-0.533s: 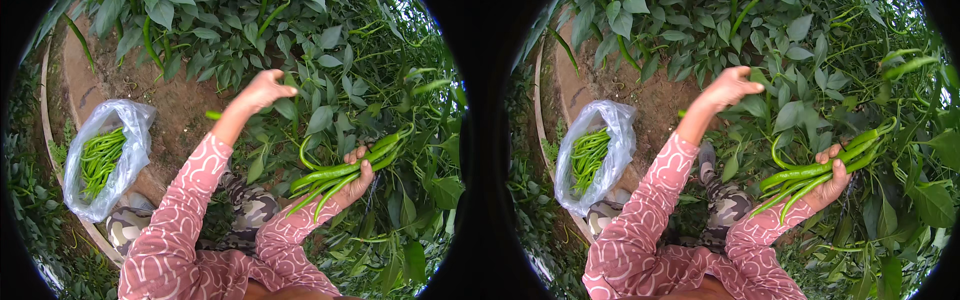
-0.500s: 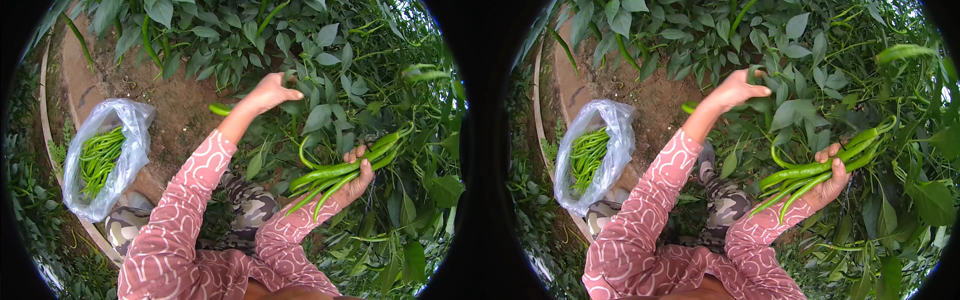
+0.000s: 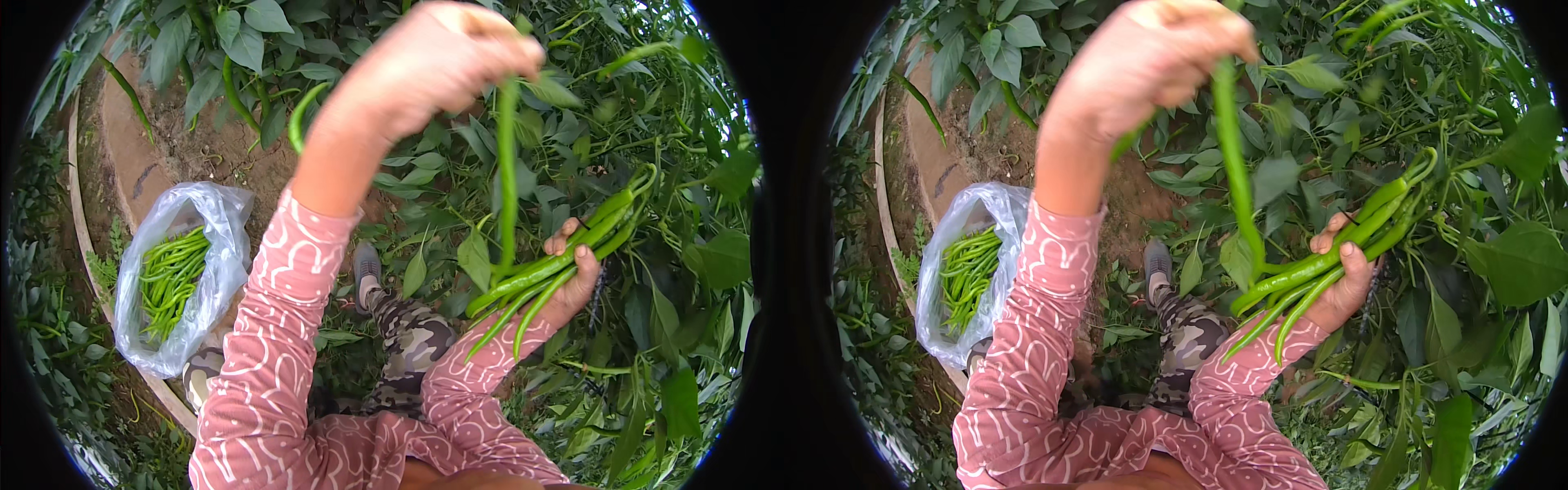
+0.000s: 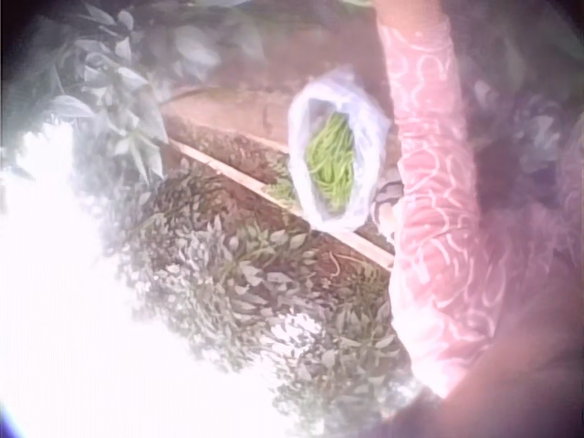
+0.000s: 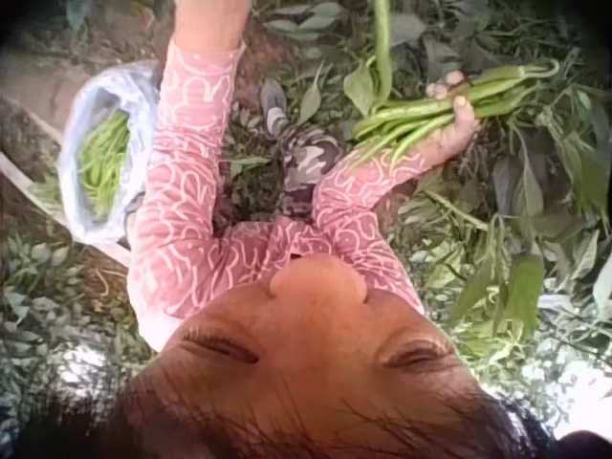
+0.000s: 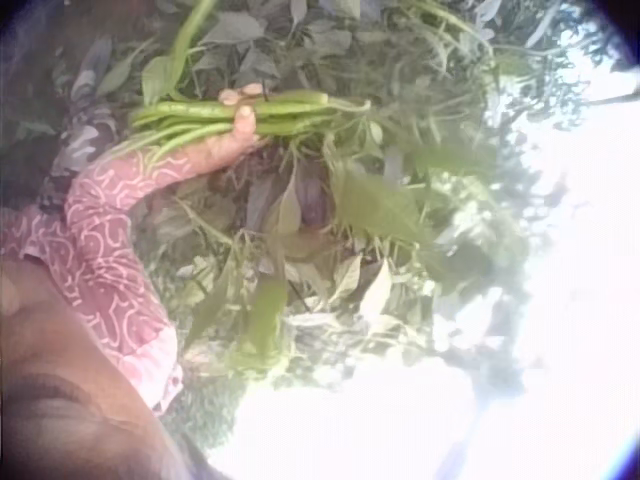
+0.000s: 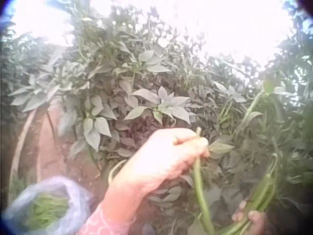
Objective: The person picks green peppers from plants by hand and places them into a plastic bag. The person repeatedly reaches into the foliage, detaches peppers, and transfers them into the bag.
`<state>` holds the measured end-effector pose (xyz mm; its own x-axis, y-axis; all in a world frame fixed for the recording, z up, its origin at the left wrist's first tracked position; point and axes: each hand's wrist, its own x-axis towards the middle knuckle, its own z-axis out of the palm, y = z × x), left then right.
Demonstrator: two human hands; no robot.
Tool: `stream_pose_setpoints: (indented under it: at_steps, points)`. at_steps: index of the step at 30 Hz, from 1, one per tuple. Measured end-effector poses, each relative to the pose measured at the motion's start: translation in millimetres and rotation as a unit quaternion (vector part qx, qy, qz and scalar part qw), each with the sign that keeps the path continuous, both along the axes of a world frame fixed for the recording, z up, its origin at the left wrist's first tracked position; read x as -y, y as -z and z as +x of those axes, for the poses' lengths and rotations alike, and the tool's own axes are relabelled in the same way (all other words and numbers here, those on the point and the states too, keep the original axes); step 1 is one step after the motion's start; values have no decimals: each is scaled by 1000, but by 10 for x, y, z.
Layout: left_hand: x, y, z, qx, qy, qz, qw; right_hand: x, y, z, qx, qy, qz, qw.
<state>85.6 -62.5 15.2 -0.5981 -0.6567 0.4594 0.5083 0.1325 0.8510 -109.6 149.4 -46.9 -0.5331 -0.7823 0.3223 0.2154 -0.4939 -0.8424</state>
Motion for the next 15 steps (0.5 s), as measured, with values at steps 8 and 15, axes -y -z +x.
stream_pose_setpoints:
  at_steps: [8,15]
  points:
    - [-626,-36,-786,148,119,6,982,166,66,248,34,91,22,995]
    - [-660,220,-1084,-30,-133,-154,979,173,112,71,56,80,-6,995]
